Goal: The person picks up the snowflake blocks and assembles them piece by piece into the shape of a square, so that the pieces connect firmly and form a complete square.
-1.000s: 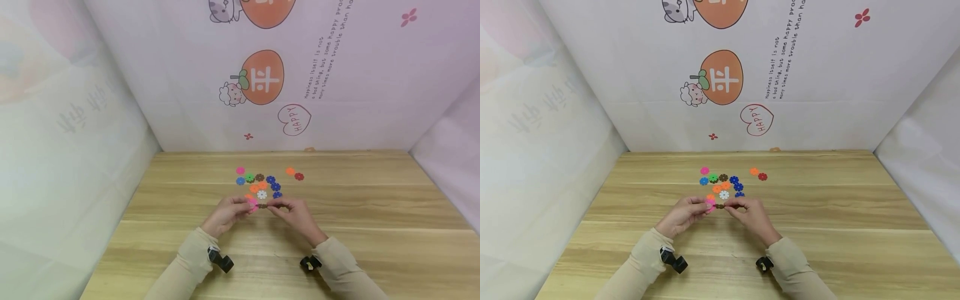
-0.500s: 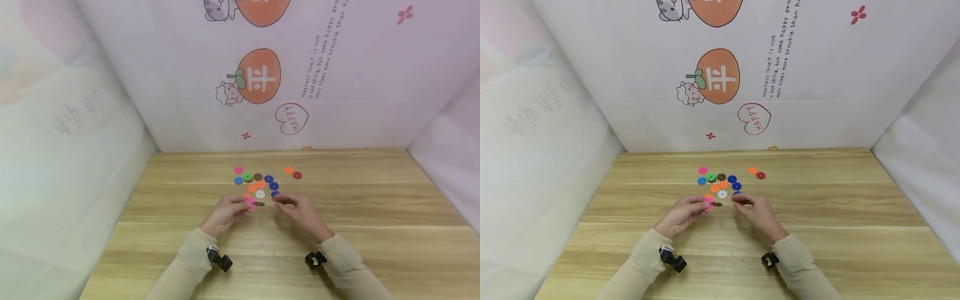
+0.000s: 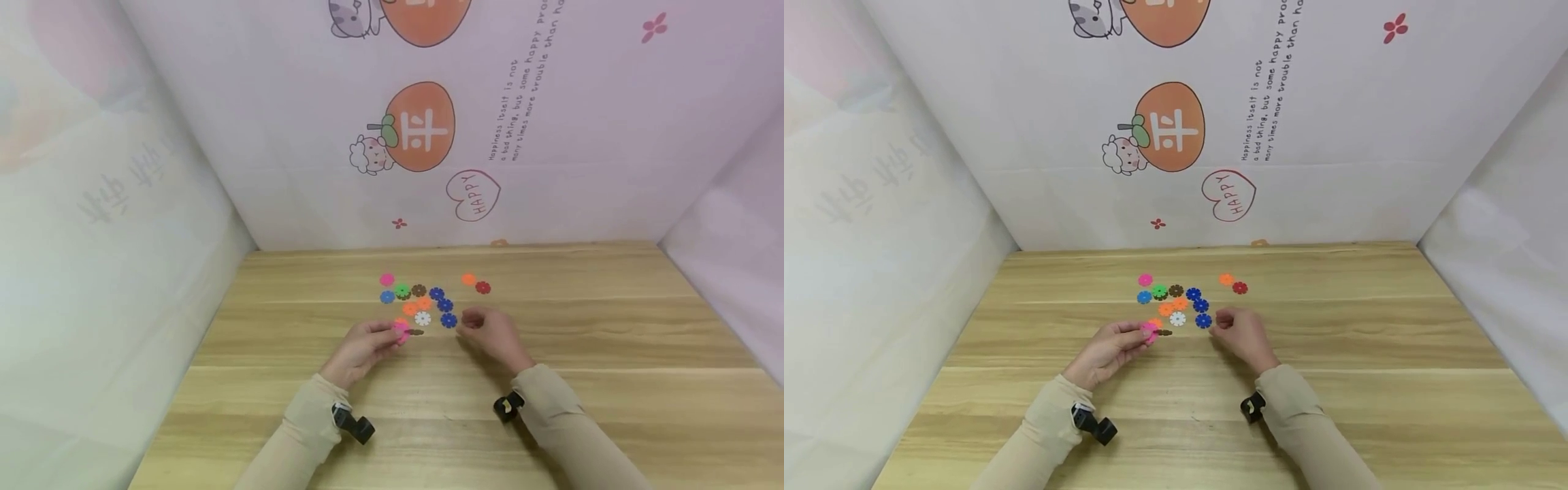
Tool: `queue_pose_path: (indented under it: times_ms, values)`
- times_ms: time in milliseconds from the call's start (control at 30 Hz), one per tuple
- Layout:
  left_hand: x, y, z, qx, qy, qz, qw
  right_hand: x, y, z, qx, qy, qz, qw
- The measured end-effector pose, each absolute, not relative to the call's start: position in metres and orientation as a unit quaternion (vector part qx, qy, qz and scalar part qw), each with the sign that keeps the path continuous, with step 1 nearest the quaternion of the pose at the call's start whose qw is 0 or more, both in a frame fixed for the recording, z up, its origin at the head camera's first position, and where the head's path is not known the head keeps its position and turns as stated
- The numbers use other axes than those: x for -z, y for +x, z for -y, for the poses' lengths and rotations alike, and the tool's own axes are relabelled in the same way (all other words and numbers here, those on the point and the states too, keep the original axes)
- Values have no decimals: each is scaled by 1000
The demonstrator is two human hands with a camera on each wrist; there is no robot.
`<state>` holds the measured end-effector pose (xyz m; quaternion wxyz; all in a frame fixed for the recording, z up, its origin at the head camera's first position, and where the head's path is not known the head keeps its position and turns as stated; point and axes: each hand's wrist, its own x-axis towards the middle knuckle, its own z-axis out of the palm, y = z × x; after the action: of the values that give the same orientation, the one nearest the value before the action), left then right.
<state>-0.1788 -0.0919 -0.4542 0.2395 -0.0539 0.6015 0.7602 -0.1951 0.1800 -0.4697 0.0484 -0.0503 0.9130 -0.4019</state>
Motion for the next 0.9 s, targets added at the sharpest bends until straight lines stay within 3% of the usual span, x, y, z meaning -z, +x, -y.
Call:
queue_pose_path:
  times_ms: [500,900]
  values:
    - [454,-180,93,-766,-63,-598,227,468,-218,-162,330,-63,-941,47]
    - [453,-178,98,-769,-66,-594,227,470,-210,-161,353,-85,-930,56]
